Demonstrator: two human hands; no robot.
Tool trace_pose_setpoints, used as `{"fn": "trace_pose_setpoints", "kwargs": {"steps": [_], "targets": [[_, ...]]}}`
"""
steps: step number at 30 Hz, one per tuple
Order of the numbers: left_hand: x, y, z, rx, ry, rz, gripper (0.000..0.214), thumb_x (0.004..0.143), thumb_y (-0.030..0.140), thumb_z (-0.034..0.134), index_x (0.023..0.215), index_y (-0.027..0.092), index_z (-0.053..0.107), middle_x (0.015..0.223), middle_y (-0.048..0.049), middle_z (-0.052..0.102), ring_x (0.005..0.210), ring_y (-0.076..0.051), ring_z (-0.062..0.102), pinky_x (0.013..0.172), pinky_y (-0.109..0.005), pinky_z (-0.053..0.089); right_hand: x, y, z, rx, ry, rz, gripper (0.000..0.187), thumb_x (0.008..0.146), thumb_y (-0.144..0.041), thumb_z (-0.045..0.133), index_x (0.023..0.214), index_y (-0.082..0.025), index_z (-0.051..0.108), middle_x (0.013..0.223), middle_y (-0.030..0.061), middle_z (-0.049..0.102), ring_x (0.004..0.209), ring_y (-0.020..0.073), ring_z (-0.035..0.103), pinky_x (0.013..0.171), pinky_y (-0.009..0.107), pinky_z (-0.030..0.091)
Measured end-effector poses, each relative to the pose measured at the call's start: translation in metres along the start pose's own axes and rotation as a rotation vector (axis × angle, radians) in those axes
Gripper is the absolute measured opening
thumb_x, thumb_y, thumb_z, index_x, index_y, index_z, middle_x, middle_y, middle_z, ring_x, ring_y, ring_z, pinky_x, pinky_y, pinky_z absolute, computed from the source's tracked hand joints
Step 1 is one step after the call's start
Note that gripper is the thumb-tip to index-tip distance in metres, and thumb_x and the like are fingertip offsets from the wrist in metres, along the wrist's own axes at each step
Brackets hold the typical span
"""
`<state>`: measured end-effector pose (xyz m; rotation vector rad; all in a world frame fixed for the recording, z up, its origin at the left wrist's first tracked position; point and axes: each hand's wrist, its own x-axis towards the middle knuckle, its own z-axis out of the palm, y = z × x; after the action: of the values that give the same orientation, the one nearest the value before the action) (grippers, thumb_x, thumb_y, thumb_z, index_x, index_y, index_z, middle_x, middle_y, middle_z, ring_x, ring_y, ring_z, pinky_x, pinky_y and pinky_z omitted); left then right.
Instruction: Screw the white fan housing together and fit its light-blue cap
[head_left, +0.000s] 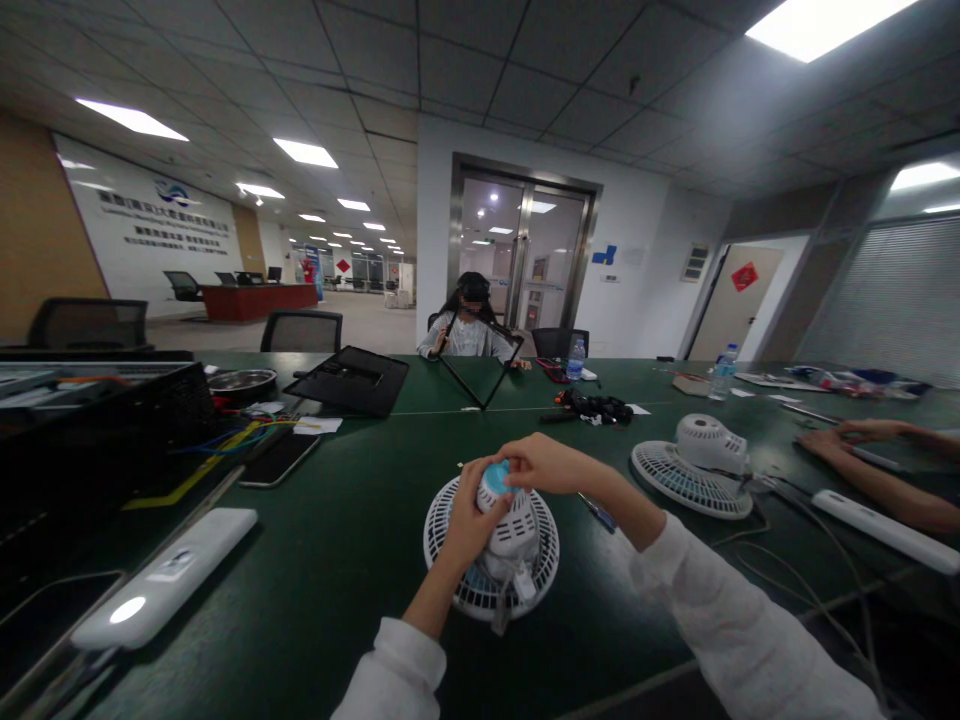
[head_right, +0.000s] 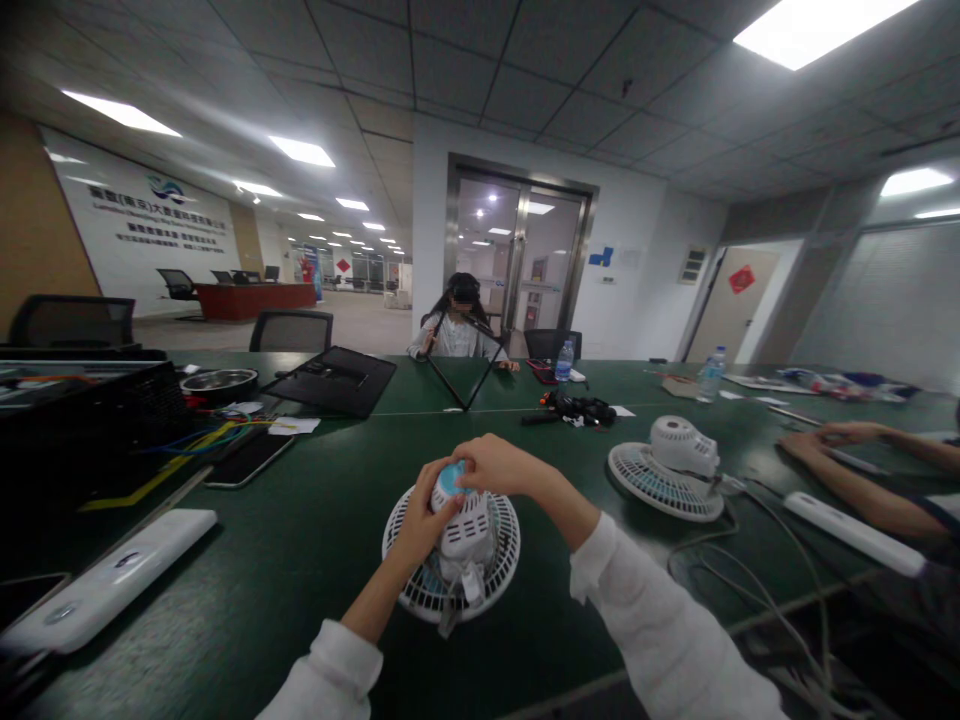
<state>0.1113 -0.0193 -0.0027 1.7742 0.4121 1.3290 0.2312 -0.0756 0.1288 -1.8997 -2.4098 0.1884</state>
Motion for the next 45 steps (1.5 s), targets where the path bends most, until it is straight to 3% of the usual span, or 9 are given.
{"fn": "trace_pose_setpoints", "kwargs": {"steps": [6, 14, 18, 23, 36, 39, 45], "targets": [[0.0, 0.0, 0.001, 0.014, 0.0, -0.009, 0.039, 0.073, 0.023, 0.06, 0.111, 0.021, 0.053, 0.111, -0.0072, 0.052, 0.106, -0.025, 0.049, 0.094, -0.04, 0.036, 0.006, 0.024, -0.01, 0.001, -0.037, -0.204, 0.03, 0.076, -0.021, 0.063, 0.106, -0.017, 0.065, 0.092, 0.0047, 0.06, 0.081, 0.0134, 0.056, 0.077, 0.024, 0.04], [-0.001, -0.002, 0.001, 0.032, -0.009, -0.005, 0.042, 0.074, 0.024, 0.06, 0.115, 0.021, 0.052, 0.114, -0.0078, 0.05, 0.109, -0.025, 0.047, 0.096, -0.042, 0.035, 0.009, 0.029, -0.002, 0.001, -0.005, -0.264, 0.027, 0.078, -0.027, 0.063, 0.101, -0.014, 0.065, 0.093, 0.0047, 0.059, 0.081, 0.0122, 0.056, 0.075, 0.021, 0.041], [-0.002, -0.004, 0.002, 0.005, 0.011, -0.053, 0.048, 0.072, 0.024, 0.063, 0.118, 0.021, 0.049, 0.116, -0.0078, 0.05, 0.112, -0.026, 0.047, 0.098, -0.043, 0.033, 0.007, 0.025, 0.003, -0.051, 0.017, -0.212, 0.025, 0.08, -0.031, 0.06, 0.097, -0.013, 0.063, 0.086, 0.0034, 0.062, 0.078, 0.0118, 0.055, 0.07, 0.02, 0.039], [-0.005, -0.007, 0.005, -0.063, 0.043, -0.162, 0.064, 0.067, 0.025, 0.067, 0.124, 0.019, 0.04, 0.114, -0.0075, 0.051, 0.109, -0.025, 0.049, 0.098, -0.042, 0.035, 0.005, 0.012, 0.011, -0.176, 0.063, -0.028, 0.024, 0.084, -0.036, 0.053, 0.088, -0.014, 0.061, 0.081, 0.0054, 0.064, 0.075, 0.0161, 0.058, 0.064, 0.023, 0.036], [-0.005, -0.006, 0.004, -0.082, 0.027, -0.114, 0.061, 0.068, 0.023, 0.066, 0.123, 0.018, 0.039, 0.118, -0.0089, 0.049, 0.113, -0.026, 0.046, 0.1, -0.041, 0.033, 0.007, -0.023, 0.019, -0.352, 0.12, 0.331, 0.033, 0.085, -0.036, 0.04, 0.096, -0.014, 0.063, 0.091, 0.0161, 0.066, 0.087, 0.0272, 0.063, 0.068, 0.033, 0.044], [-0.004, -0.008, 0.003, -0.058, 0.013, -0.087, 0.055, 0.069, 0.023, 0.065, 0.119, 0.019, 0.043, 0.119, -0.0085, 0.049, 0.113, -0.026, 0.046, 0.1, -0.042, 0.033, 0.008, -0.023, 0.017, -0.343, 0.108, 0.35, 0.035, 0.085, -0.035, 0.039, 0.096, -0.012, 0.064, 0.093, 0.018, 0.066, 0.088, 0.0283, 0.063, 0.068, 0.034, 0.044], [-0.004, -0.005, 0.002, -0.053, -0.001, -0.133, 0.053, 0.07, 0.022, 0.065, 0.118, 0.019, 0.044, 0.117, -0.0075, 0.051, 0.11, -0.025, 0.049, 0.097, -0.04, 0.036, 0.004, -0.009, -0.001, -0.297, 0.038, 0.227, 0.034, 0.085, -0.044, 0.042, 0.091, -0.019, 0.064, 0.09, 0.009, 0.068, 0.082, 0.0214, 0.063, 0.065, 0.027, 0.043]]}}
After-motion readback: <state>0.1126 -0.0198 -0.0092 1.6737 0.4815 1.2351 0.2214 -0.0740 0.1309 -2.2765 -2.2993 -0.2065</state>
